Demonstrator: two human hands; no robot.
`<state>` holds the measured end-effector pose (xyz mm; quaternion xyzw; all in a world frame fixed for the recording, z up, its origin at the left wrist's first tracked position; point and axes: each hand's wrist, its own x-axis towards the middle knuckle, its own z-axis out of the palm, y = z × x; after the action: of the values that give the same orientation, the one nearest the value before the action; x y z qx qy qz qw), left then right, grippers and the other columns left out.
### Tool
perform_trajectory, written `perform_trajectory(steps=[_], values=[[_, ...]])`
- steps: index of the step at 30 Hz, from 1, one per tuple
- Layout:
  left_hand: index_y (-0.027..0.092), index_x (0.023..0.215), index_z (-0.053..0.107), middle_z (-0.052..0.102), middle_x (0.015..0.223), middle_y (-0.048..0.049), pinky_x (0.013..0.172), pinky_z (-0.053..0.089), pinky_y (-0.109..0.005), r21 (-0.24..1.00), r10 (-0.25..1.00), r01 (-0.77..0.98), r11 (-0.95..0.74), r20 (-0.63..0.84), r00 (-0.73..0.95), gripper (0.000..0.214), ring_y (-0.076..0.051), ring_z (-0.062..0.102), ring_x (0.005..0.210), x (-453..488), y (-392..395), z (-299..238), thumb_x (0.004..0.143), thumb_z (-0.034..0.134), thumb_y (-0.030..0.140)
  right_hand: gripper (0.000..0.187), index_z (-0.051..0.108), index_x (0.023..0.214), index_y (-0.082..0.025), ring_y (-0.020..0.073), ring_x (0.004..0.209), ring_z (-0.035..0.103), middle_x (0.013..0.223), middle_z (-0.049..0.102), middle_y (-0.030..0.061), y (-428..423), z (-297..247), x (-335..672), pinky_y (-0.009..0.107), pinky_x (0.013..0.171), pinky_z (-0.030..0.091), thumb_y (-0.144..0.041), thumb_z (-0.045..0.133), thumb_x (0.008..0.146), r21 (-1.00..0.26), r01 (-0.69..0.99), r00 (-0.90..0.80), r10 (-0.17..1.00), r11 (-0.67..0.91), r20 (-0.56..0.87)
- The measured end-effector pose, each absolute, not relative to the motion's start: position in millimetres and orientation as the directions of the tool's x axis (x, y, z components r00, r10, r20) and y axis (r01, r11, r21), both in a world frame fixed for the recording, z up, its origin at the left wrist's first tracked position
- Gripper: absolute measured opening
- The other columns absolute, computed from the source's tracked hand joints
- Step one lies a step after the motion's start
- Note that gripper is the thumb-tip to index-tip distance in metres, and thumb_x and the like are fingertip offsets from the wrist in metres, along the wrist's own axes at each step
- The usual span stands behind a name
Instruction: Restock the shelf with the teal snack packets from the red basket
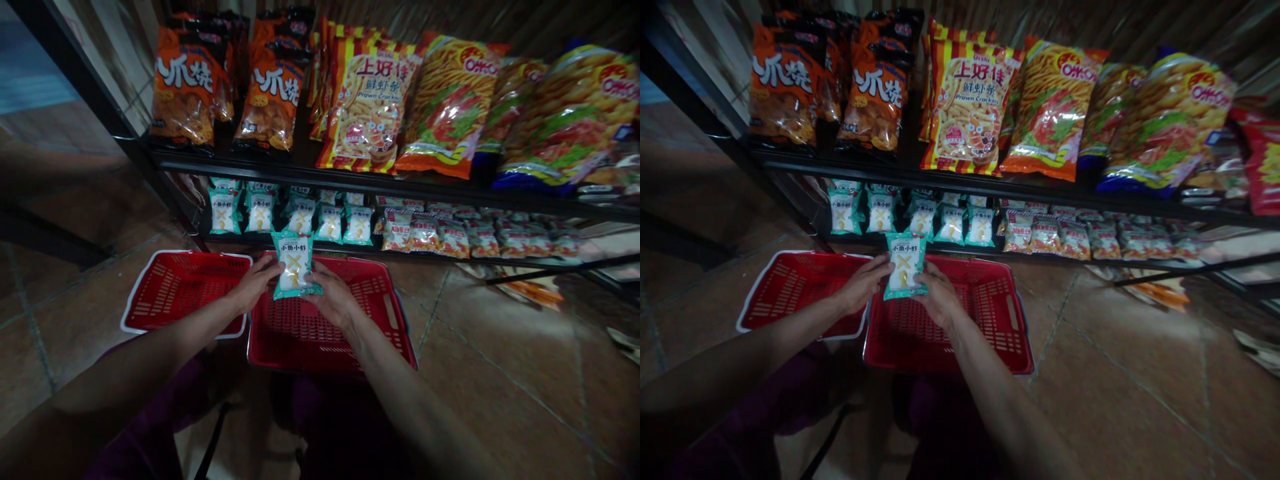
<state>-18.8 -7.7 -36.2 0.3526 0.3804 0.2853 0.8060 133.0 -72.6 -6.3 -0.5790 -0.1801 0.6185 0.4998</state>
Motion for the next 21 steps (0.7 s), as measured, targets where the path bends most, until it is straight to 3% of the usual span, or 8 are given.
perform_trajectory(steps=[8, 21], values=[[0.020, 0.119, 0.054, 0.064, 0.112, -0.0101, 0.091, 0.046, -0.038, 0.805, 0.763, -0.219, 0.552, -0.381, 0.523, 0.055, -0.021, 0.062, 0.098, -16.6, -7.3, -36.2, 0.069, 0.076, 0.026, 0.059, 0.052, 0.122, -0.023, 0.0216, 0.094, 0.066, 0.109, 0.068, 0.0061, -76.3, -17.9, 135.7, 0.042, 0.086, 0.052, -0.035, 0.071, 0.067, -0.877, -0.299, 0.225, 0.865, -0.377, -0.449], [0.022, 0.126, 0.051, 0.064, 0.108, -0.0088, 0.093, 0.046, -0.040, 0.827, 0.785, -0.192, 0.528, -0.389, 0.482, 0.067, -0.021, 0.062, 0.097, -13.5, -3.0, -40.5, 0.066, 0.079, 0.029, 0.059, 0.058, 0.117, -0.020, 0.0264, 0.105, 0.063, 0.121, 0.064, 0.0077, -63.5, -28.0, 134.2, 0.046, 0.092, 0.050, -0.037, 0.072, 0.063, -0.881, -0.305, 0.247, 0.863, -0.363, -0.441]])
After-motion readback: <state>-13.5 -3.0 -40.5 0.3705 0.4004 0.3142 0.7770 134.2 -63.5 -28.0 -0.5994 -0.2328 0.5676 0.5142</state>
